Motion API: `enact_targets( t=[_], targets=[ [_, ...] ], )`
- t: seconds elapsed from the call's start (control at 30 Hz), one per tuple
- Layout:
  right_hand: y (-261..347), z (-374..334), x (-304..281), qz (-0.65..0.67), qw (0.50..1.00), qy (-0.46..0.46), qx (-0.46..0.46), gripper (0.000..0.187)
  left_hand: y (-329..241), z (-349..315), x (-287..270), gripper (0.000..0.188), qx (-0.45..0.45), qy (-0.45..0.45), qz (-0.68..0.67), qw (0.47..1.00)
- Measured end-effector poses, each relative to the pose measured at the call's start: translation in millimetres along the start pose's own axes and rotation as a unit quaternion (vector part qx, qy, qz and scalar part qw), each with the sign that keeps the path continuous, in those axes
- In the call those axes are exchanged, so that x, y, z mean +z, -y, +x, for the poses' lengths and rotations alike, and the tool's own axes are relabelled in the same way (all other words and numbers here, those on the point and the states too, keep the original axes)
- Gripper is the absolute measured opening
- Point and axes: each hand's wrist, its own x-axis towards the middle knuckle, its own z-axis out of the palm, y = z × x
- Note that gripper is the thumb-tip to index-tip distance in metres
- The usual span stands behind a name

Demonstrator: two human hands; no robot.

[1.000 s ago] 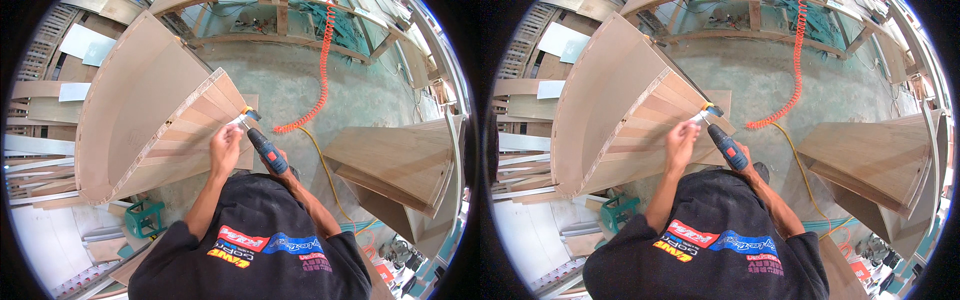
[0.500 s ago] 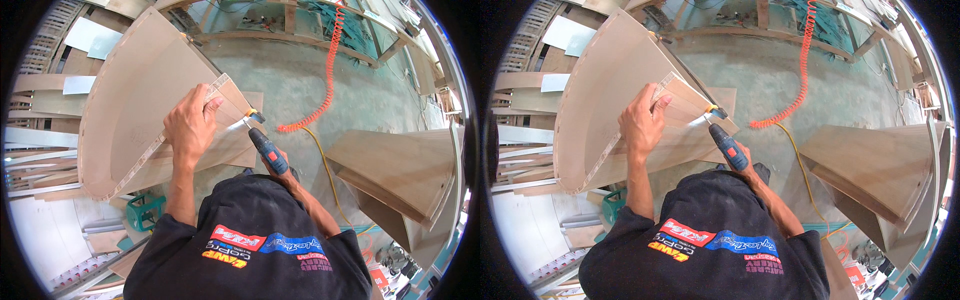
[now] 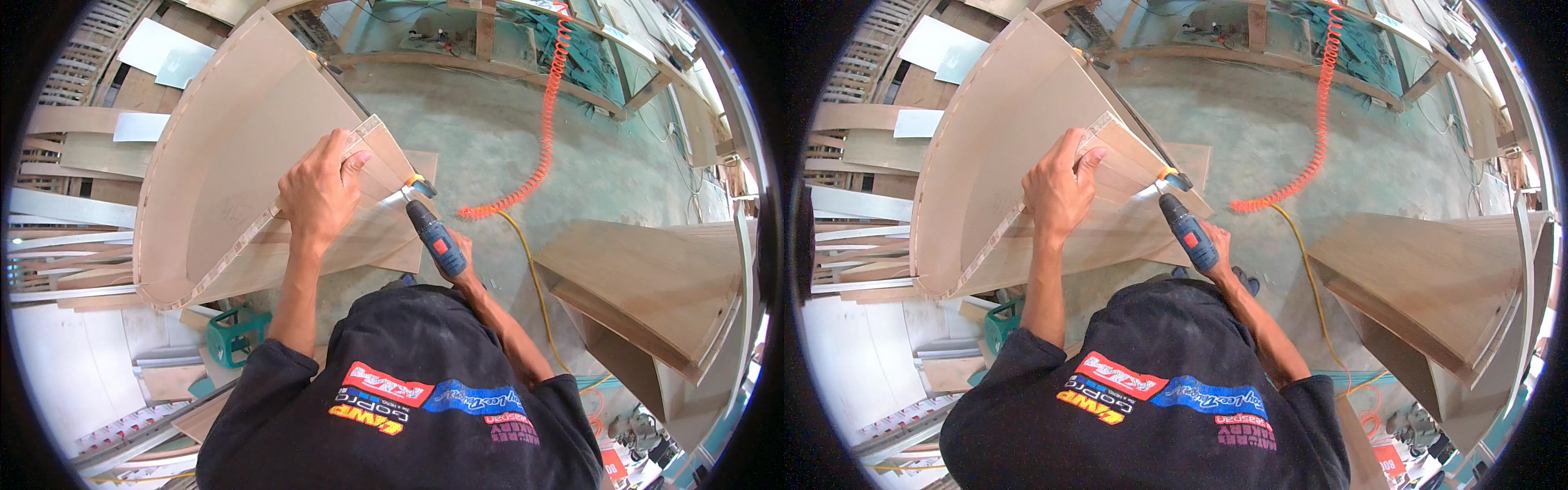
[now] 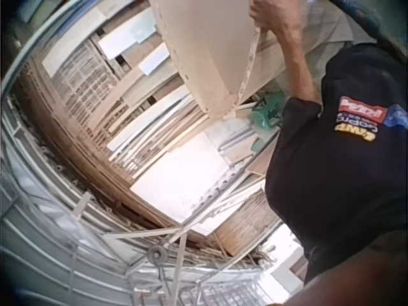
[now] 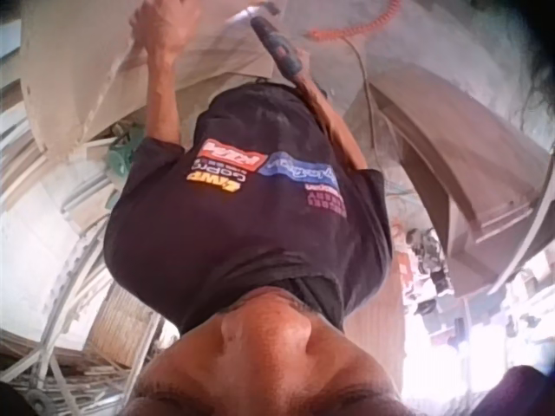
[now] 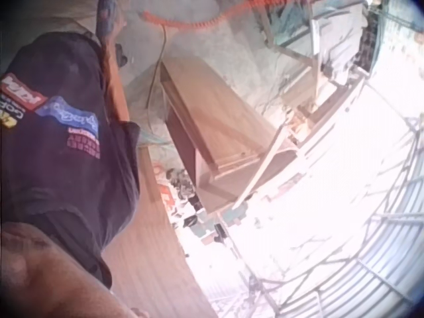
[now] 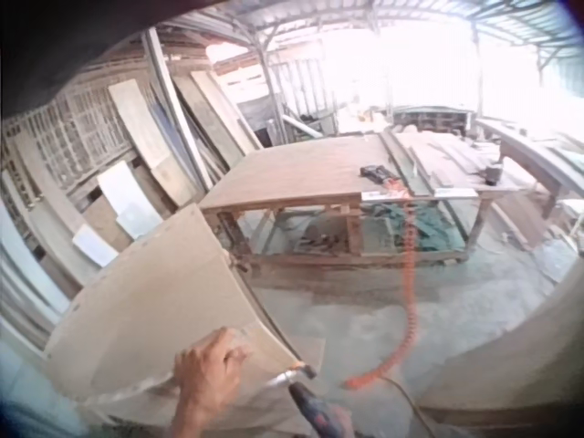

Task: The person assembles a curved wooden structure by driving screws through vertical slats using a power drill, then picks up the structure and moves it before picking up a small wood block and a metal ruler at a workbench.

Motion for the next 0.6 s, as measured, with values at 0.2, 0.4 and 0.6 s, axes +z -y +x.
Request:
enact_targets(
  t=[0.2,0.4,0.6],
  targets=[
    [0,9,-34,-0.052,0.995,0.015,-0.084,0.05,0,-1,5,0.026,0.009,-0.018,0.023,1.0],
    [-20,-37,-71,-0.062,0.996,0.046,-0.054,0.045,2,-1,-8,0.039,-0.044,0.03,0.0,0.999],
    [-93,-152,-96,-0.128,0.929,0.126,0.323,0.03,6,-2,-8,0.043,-0.06,0.055,0.059,0.995]
  ],
)
